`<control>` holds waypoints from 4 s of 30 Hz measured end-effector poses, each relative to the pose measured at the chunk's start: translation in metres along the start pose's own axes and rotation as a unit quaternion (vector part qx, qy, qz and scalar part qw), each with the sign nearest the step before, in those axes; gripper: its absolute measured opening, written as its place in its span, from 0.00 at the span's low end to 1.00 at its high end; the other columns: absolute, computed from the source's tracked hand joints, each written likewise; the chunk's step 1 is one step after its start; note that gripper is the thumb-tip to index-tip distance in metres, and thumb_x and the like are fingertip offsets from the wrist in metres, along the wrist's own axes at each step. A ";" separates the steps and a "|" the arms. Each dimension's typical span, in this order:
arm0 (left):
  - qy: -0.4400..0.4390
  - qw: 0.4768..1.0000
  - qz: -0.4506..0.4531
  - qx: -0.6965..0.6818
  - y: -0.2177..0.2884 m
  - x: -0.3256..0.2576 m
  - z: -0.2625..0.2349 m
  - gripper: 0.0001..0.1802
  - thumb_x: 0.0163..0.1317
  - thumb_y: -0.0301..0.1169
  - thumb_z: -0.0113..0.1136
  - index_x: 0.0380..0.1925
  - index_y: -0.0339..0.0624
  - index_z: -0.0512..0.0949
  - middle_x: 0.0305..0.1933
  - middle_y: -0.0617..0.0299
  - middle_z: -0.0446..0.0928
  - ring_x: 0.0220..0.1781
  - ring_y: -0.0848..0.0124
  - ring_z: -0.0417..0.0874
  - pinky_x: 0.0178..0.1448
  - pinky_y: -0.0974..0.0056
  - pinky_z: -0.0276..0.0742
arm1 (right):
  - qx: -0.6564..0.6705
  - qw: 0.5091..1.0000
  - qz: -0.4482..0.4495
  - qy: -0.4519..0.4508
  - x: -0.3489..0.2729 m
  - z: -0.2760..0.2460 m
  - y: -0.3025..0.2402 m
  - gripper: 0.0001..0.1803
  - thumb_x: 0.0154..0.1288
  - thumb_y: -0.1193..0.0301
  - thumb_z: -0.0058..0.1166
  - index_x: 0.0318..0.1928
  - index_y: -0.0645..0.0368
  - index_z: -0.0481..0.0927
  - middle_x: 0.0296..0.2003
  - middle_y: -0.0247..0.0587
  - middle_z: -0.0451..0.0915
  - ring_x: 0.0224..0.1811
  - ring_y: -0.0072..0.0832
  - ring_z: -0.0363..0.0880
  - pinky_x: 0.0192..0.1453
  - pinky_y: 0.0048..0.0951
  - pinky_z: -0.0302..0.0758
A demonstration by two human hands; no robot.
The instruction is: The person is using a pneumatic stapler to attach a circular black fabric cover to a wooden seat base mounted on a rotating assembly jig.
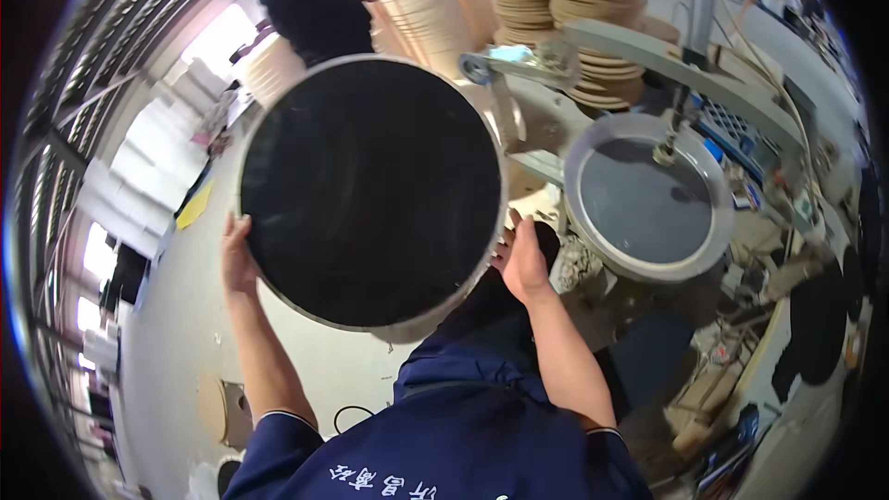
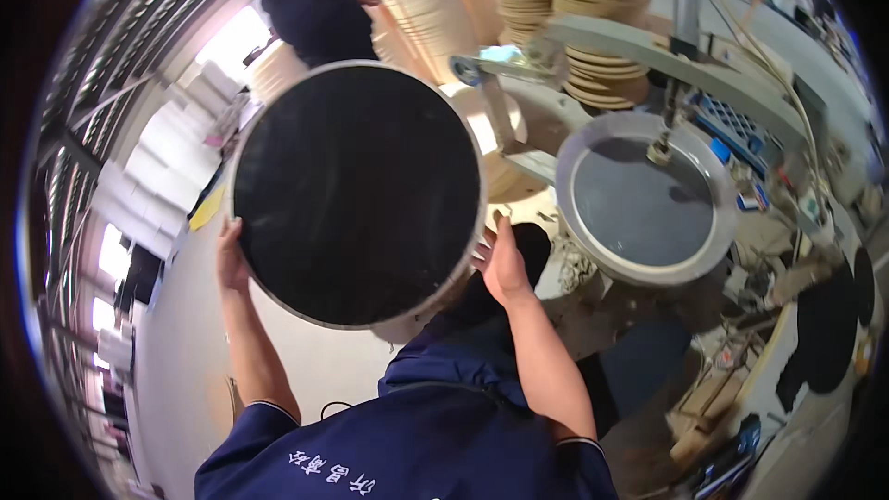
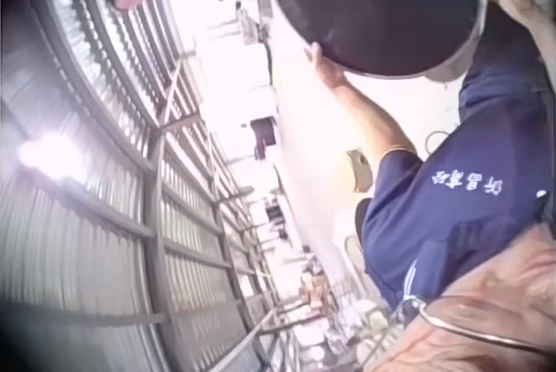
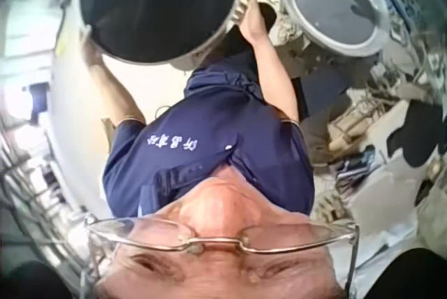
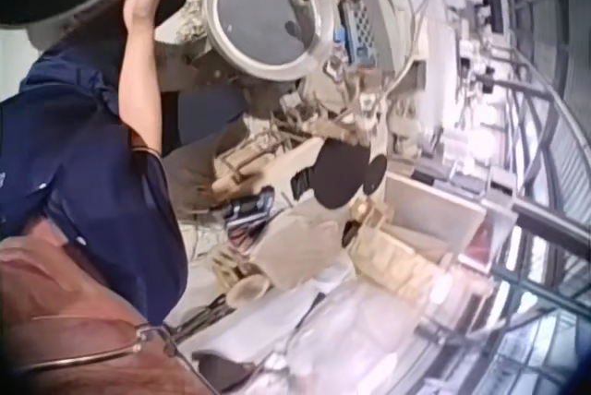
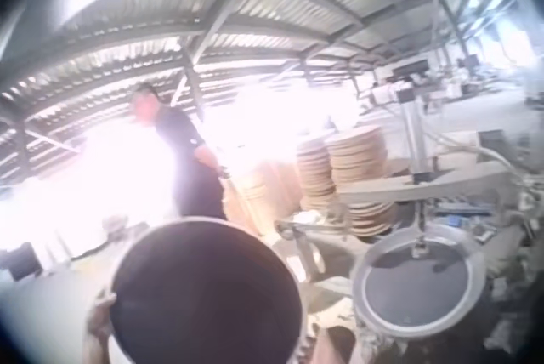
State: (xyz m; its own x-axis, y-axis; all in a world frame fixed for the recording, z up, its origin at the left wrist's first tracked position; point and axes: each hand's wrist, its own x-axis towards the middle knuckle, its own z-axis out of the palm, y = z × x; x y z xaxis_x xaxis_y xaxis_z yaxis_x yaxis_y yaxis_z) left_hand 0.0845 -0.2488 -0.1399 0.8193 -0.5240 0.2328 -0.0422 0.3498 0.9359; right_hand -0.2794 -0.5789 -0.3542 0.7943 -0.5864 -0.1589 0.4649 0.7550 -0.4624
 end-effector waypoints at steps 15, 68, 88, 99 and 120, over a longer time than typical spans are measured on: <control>-0.161 0.948 -0.274 0.022 -0.236 0.016 0.155 0.31 0.75 0.37 0.63 0.74 0.36 0.70 0.69 0.58 0.79 0.68 0.65 0.80 0.73 0.61 0.72 | -0.251 0.864 -0.286 0.329 -0.109 -0.049 -0.085 0.28 0.84 0.59 0.51 0.75 0.60 0.70 0.65 0.35 0.77 0.68 0.24 0.70 0.75 0.28 0.63; -0.359 0.725 0.270 0.523 -0.480 0.047 0.509 0.33 0.83 0.45 0.42 0.76 0.30 0.63 0.80 0.36 0.63 0.82 0.39 0.59 0.85 0.46 0.54 | -0.811 0.277 -0.212 0.470 -0.044 -0.178 -0.289 0.37 0.67 0.48 0.58 0.66 0.65 0.72 0.70 0.52 0.69 0.74 0.52 0.62 0.75 0.57 0.61; -0.335 0.724 0.224 0.560 -0.473 0.033 0.501 0.33 0.84 0.44 0.43 0.78 0.31 0.60 0.82 0.36 0.59 0.84 0.39 0.56 0.86 0.45 0.52 | -0.673 0.199 -0.357 0.616 -0.319 -0.267 -0.347 0.12 0.64 0.72 0.62 0.46 0.63 0.83 0.50 0.55 0.84 0.54 0.52 0.81 0.60 0.50 0.75; -0.329 0.734 0.183 0.565 -0.448 0.003 0.506 0.32 0.81 0.39 0.47 0.78 0.32 0.61 0.81 0.37 0.59 0.84 0.41 0.57 0.85 0.47 0.53 | -0.666 0.164 -0.064 0.725 -0.386 -0.437 -0.460 0.39 0.71 0.49 0.59 0.74 0.61 0.71 0.72 0.56 0.72 0.75 0.54 0.69 0.78 0.52 0.67; -0.331 0.714 0.206 0.581 -0.471 0.016 0.496 0.32 0.84 0.43 0.44 0.78 0.35 0.62 0.83 0.41 0.58 0.84 0.44 0.57 0.85 0.48 0.55 | -0.511 0.156 -0.380 0.755 -0.437 -0.373 -0.506 0.13 0.72 0.60 0.61 0.40 0.57 0.88 0.38 0.49 0.88 0.44 0.53 0.87 0.50 0.46 0.82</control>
State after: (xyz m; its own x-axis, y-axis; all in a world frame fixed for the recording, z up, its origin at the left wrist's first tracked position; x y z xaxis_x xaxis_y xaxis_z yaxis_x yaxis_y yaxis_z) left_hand -0.1665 -0.8068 -0.4455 0.1674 -0.9495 0.2655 -0.9630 -0.0999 0.2501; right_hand -1.0076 -0.8145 -0.3763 -0.6952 -0.3757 0.6128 -0.7174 0.3096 -0.6240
